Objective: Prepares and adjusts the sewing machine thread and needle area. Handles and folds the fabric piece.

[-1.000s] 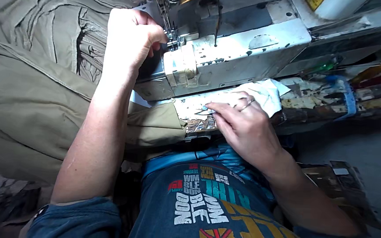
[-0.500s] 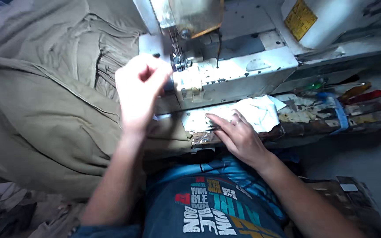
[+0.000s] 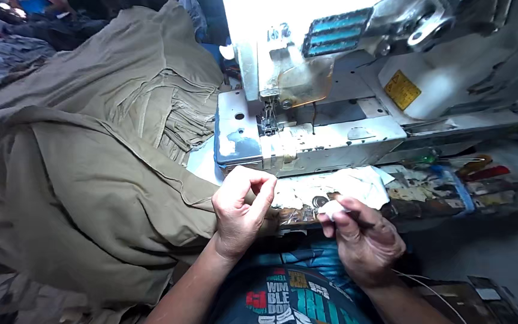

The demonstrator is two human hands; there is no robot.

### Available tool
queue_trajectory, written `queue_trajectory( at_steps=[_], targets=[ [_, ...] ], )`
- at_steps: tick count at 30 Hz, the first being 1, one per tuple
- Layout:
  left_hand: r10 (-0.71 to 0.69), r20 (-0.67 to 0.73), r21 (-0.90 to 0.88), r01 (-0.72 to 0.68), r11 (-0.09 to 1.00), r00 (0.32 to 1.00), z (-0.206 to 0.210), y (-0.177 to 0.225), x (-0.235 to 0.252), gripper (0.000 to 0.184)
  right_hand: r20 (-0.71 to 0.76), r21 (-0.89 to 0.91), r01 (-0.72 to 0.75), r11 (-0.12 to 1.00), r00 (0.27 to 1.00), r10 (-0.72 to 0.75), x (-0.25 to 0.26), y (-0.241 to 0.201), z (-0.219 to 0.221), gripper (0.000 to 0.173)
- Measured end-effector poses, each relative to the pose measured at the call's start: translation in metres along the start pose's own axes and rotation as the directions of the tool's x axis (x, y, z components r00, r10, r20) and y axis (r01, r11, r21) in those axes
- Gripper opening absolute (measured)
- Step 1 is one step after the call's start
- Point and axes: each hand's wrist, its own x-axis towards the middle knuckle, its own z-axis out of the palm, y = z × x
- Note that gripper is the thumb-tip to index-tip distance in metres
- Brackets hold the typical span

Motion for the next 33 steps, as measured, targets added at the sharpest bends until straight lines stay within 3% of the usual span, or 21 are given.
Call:
queue_trajectory(
  at_steps=[2,4,7,11,20,28,31,33],
  targets=[
    [0.036,0.017,0.009,-0.036,0.999,0.999,0.003,0.001,0.001,0.004,0.132,-0.121,0.014,0.993,0.991,0.002,0.004,-0.007,0.004,0.043],
    [0.066,0.025,0.017,-0.066,0.998,0.998,0.005,0.002,0.002,0.005,0.191,-0.107,-0.115,0.988,0.973,0.134,0.009,-0.005,0.012,0.060],
    [0.084,0.029,0.033,-0.085,0.996,0.996,0.006,0.003,0.002,0.005,0.245,0.116,-0.345,0.932,0.919,0.310,0.019,-0.010,0.018,0.042],
    [0.085,0.060,0.039,-0.087,0.995,0.995,0.005,0.005,0.002,0.006,0.269,0.442,-0.533,0.721,0.846,0.461,0.029,-0.014,0.022,0.019],
    [0.080,0.086,0.035,-0.083,0.996,0.993,0.007,0.006,0.000,0.005,0.280,0.505,-0.553,0.663,0.831,0.481,0.033,-0.014,0.026,0.008],
    [0.064,0.098,0.040,-0.068,0.997,0.993,0.005,0.005,0.001,0.005,0.173,0.540,-0.475,0.695,0.870,0.461,0.029,-0.012,0.023,0.007],
    [0.038,0.107,0.053,-0.044,0.998,0.994,0.001,0.005,0.009,0.004,0.125,0.502,-0.438,0.746,0.890,0.439,0.027,-0.007,0.017,0.007],
    [0.012,0.122,0.128,-0.028,0.991,0.992,-0.004,0.004,0.024,0.005,0.076,0.366,-0.359,0.858,0.931,0.357,0.023,0.000,0.012,0.007]
  ],
)
